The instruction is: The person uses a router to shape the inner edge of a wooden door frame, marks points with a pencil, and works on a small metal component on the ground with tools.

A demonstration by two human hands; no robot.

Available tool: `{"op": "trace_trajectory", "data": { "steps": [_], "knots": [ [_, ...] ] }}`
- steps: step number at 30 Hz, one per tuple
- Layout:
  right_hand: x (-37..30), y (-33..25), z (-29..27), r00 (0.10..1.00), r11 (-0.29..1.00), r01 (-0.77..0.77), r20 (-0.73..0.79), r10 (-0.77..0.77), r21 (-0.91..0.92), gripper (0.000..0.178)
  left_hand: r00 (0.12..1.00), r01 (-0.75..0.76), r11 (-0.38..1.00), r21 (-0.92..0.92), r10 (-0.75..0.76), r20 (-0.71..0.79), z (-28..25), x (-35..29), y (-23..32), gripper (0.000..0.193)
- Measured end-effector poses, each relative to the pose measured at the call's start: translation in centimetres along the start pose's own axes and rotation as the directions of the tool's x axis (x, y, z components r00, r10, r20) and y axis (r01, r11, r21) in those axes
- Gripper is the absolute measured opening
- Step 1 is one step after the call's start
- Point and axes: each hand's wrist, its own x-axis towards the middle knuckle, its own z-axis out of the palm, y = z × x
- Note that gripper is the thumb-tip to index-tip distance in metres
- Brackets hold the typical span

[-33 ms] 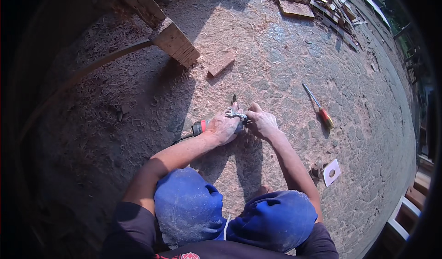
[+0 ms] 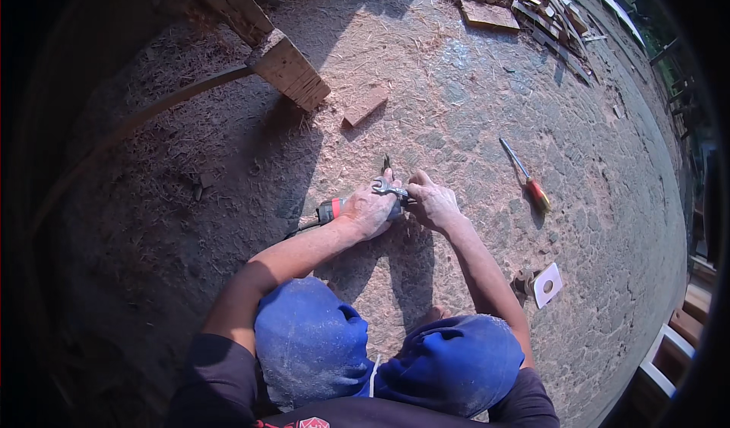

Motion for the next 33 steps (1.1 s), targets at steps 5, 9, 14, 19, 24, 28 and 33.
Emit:
{"op": "trace_trajectory", "data": {
  "steps": [5,9,14,19,24,28,33],
  "knots": [
    [0.1,0.0,-0.6,0.997,0.999,0.042,0.059,-0.044,0.025,0.023,1.000,0.007,0.999,0.046,-0.007,-0.001,0.5,0.0,-0.1,0.062],
    [0.7,0.6,-0.4,0.995,0.997,0.065,0.075,-0.069,0.050,0.023,1.000,0.008,0.999,0.040,-0.008,0.001,0.7,0.0,-0.4,0.061],
    [0.8,1.1,-0.5,0.995,0.986,0.074,-0.075,-0.063,0.146,0.020,0.999,-0.026,0.998,0.055,0.025,0.019,-0.2,0.0,-0.4,0.068],
    [1.0,1.5,0.1,0.956,0.794,-0.102,-0.163,0.245,0.599,0.022,0.997,0.037,0.999,0.013,-0.038,0.073,-0.6,0.1,0.2,0.073],
    [0.4,-0.4,-1.1,0.931,0.036,-0.059,0.042,0.362,0.998,0.024,0.998,0.035,0.999,0.024,-0.036,0.055,-0.2,-0.1,-0.1,0.078],
    [0.4,-0.8,-1.8,0.923,-0.154,-0.061,0.115,0.368,0.986,0.033,0.999,-0.008,0.993,0.117,0.003,0.038,-0.2,0.0,-0.1,0.078],
    [0.8,-0.8,-2.0,0.929,0.420,-0.027,-0.132,0.347,0.907,0.037,0.998,0.013,0.992,0.123,-0.021,0.064,-0.7,-0.1,0.1,0.077]
  ]
}}
